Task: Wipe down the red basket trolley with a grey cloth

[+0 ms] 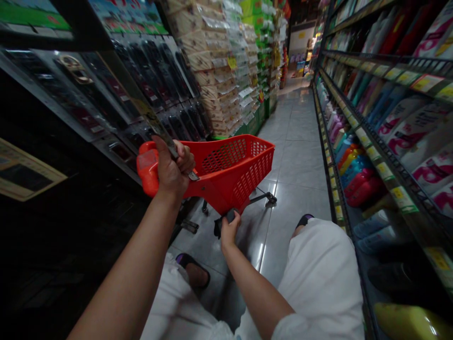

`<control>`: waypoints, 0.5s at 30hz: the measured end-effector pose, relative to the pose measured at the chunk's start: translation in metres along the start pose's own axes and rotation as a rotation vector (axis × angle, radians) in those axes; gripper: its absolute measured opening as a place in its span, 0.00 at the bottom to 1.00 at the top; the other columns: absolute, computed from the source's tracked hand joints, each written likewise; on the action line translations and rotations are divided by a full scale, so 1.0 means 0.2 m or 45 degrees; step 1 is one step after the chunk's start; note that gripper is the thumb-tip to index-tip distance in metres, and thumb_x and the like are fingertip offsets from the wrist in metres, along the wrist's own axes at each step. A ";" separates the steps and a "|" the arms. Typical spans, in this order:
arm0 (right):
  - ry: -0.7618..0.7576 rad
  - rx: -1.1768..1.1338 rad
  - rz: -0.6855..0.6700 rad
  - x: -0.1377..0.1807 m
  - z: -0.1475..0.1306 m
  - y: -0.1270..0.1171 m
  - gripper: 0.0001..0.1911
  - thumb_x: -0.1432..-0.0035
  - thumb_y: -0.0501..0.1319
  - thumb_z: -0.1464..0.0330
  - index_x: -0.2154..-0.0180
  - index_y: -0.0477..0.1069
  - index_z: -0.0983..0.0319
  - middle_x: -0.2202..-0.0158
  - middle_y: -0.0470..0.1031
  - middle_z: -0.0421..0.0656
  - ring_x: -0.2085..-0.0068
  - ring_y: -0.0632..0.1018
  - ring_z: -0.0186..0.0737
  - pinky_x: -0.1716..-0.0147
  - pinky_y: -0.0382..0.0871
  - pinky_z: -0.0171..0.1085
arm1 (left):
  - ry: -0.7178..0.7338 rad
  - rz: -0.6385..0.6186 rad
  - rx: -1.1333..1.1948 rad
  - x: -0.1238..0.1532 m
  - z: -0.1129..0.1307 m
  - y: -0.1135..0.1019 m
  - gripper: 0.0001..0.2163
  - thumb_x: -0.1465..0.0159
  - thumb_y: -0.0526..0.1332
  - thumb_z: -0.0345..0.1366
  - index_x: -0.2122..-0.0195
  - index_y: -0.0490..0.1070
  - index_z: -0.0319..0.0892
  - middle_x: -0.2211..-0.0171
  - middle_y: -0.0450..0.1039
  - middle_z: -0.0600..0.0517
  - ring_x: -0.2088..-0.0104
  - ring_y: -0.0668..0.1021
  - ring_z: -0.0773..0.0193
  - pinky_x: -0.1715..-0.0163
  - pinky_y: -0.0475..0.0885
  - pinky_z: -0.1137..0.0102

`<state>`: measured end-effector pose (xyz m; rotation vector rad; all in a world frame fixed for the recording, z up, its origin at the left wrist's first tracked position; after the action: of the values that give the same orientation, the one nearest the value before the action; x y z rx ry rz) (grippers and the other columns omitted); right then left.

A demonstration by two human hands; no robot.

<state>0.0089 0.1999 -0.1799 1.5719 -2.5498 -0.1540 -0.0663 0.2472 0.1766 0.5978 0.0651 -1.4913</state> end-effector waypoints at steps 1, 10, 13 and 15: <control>-0.011 0.006 0.064 0.02 -0.11 0.00 0.27 0.47 0.56 0.63 0.46 0.60 0.62 0.45 0.64 0.54 0.42 0.66 0.49 0.40 0.58 0.48 | 0.001 -0.005 0.003 0.00 0.00 0.00 0.28 0.40 0.54 0.64 0.83 0.57 0.43 0.89 0.44 0.61 0.89 0.49 0.75 0.89 0.42 0.75; -0.761 -0.013 -0.207 0.11 -0.89 0.09 0.19 0.44 0.57 0.70 0.49 0.64 0.58 0.47 0.64 0.49 0.43 0.68 0.44 0.40 0.59 0.48 | 0.009 -0.005 -0.046 0.00 0.01 0.00 0.29 0.41 0.54 0.64 0.82 0.58 0.43 0.88 0.43 0.61 0.88 0.49 0.75 0.88 0.43 0.75; -0.613 0.034 -0.106 0.10 -0.73 0.04 0.19 0.45 0.57 0.71 0.50 0.64 0.59 0.49 0.64 0.49 0.45 0.68 0.45 0.40 0.60 0.50 | -0.006 -0.001 -0.048 0.01 0.00 0.00 0.29 0.41 0.54 0.65 0.82 0.58 0.43 0.88 0.44 0.61 0.88 0.49 0.75 0.88 0.44 0.76; -0.551 0.052 -0.076 0.11 -0.70 0.04 0.21 0.45 0.56 0.71 0.48 0.63 0.59 0.49 0.63 0.49 0.45 0.67 0.45 0.40 0.59 0.50 | -0.008 -0.009 -0.025 0.01 0.00 0.00 0.29 0.41 0.54 0.64 0.82 0.58 0.43 0.88 0.45 0.61 0.88 0.50 0.76 0.88 0.44 0.76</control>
<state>0.0165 0.1810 -0.0401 1.7976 -2.8318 -0.5027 -0.0669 0.2453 0.1764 0.5780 0.0768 -1.4974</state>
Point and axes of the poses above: each hand's wrist, its own x-axis away from the middle knuckle, its own y-axis out of the palm, z = x × y, the point moved 9 cm from there along -x, towards the middle knuckle
